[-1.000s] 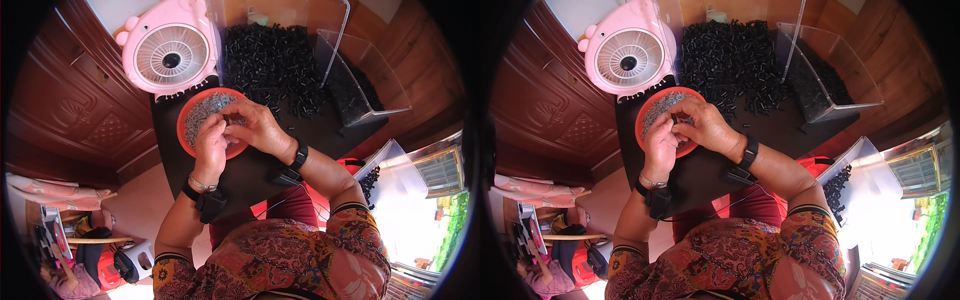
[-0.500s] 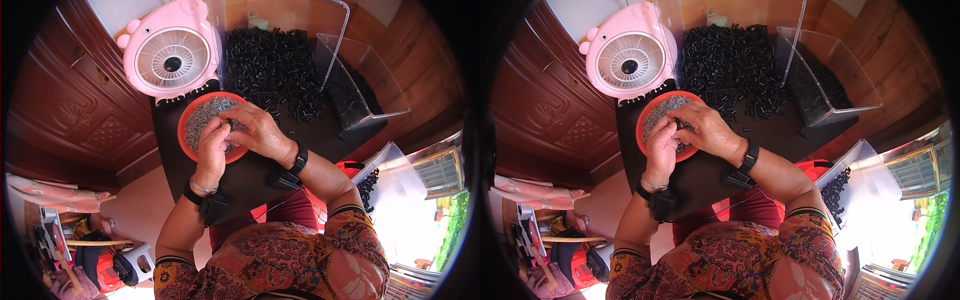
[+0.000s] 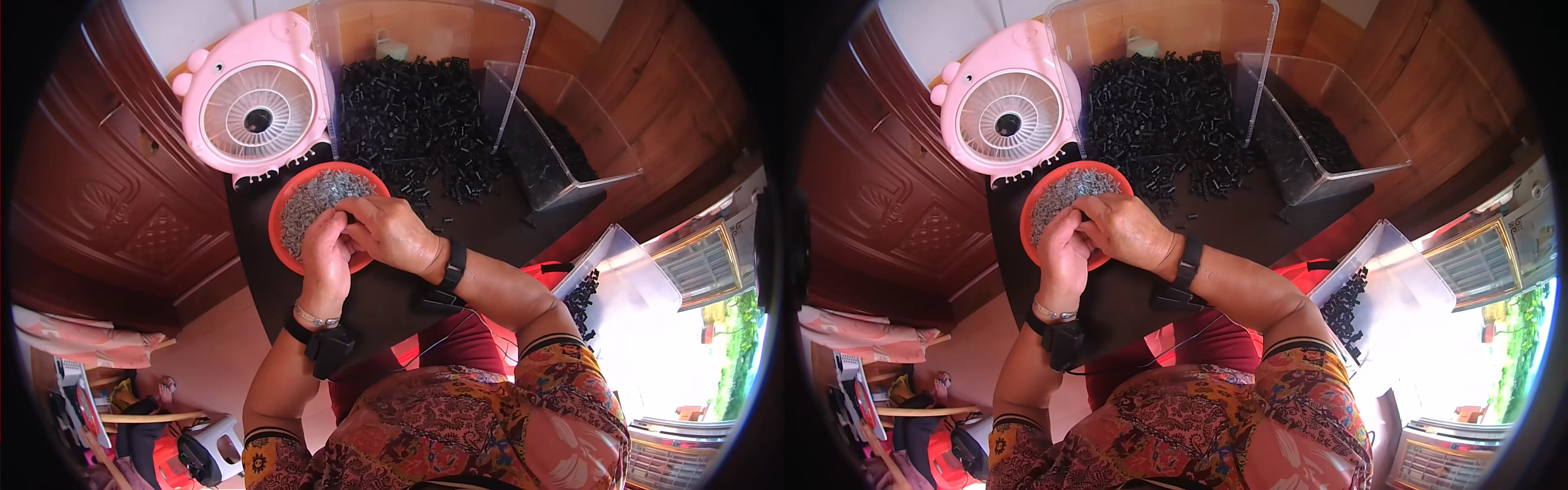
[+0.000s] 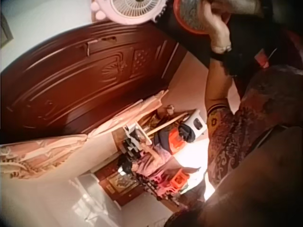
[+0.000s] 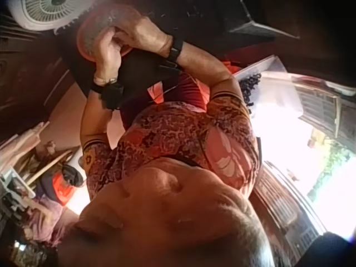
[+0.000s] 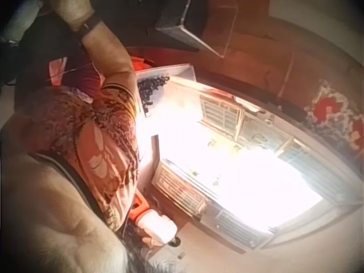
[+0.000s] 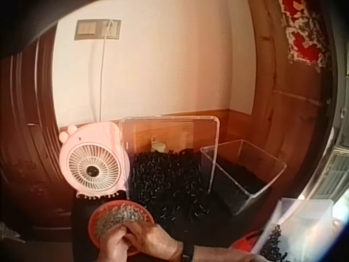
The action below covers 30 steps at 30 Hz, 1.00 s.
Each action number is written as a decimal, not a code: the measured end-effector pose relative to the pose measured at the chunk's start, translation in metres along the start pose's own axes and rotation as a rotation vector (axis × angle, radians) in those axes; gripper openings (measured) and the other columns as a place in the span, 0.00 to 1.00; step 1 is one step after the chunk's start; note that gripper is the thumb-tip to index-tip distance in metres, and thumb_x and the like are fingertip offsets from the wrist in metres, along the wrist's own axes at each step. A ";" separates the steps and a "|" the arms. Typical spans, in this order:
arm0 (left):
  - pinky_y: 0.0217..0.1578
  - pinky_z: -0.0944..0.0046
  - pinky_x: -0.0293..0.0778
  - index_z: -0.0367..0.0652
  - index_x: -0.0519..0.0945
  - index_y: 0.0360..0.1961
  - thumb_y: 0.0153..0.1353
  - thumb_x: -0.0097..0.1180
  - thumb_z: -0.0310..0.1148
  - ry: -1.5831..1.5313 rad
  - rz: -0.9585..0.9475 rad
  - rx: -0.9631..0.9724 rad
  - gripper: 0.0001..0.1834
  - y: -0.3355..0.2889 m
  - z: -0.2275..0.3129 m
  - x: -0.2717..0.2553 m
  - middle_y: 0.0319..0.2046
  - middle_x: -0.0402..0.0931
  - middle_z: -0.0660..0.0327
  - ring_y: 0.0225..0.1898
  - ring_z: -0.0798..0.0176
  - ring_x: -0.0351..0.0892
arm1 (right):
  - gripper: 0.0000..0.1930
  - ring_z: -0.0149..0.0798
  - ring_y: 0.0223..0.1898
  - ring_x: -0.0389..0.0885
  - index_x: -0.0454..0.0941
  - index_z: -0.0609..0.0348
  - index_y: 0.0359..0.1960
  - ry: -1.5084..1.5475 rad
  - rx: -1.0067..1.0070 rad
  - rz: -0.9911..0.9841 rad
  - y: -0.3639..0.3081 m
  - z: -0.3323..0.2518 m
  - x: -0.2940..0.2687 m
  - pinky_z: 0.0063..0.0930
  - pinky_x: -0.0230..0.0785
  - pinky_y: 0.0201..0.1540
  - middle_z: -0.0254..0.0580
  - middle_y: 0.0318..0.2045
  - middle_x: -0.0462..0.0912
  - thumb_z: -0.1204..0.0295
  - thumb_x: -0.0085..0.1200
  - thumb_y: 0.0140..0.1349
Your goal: The person assembles components by picking black plastic pieces from a container and inserting small metal parts from a dish into them by hand.
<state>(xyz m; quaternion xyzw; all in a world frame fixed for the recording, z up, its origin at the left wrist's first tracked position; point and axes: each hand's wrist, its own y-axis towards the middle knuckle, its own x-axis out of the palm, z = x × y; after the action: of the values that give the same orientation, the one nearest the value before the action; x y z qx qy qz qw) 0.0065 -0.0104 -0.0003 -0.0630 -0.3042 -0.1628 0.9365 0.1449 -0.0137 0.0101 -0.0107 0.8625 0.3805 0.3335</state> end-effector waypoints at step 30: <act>0.31 0.71 0.69 0.41 0.75 0.35 0.64 0.45 0.37 0.180 -0.020 0.096 0.12 0.007 0.015 -0.009 0.27 0.72 0.66 0.28 0.70 0.73 | 0.05 0.45 0.37 0.76 0.82 0.56 0.27 -0.416 0.153 -0.341 -0.014 0.060 -0.077 0.36 0.70 0.40 0.40 0.27 0.79 0.73 0.57 0.47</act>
<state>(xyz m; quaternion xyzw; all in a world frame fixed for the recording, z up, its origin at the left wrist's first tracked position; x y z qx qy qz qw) -0.0058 0.0016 0.0066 0.0000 -0.2268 -0.1625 0.9603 0.2425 -0.0019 0.0173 -0.0520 0.7875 0.2465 0.5625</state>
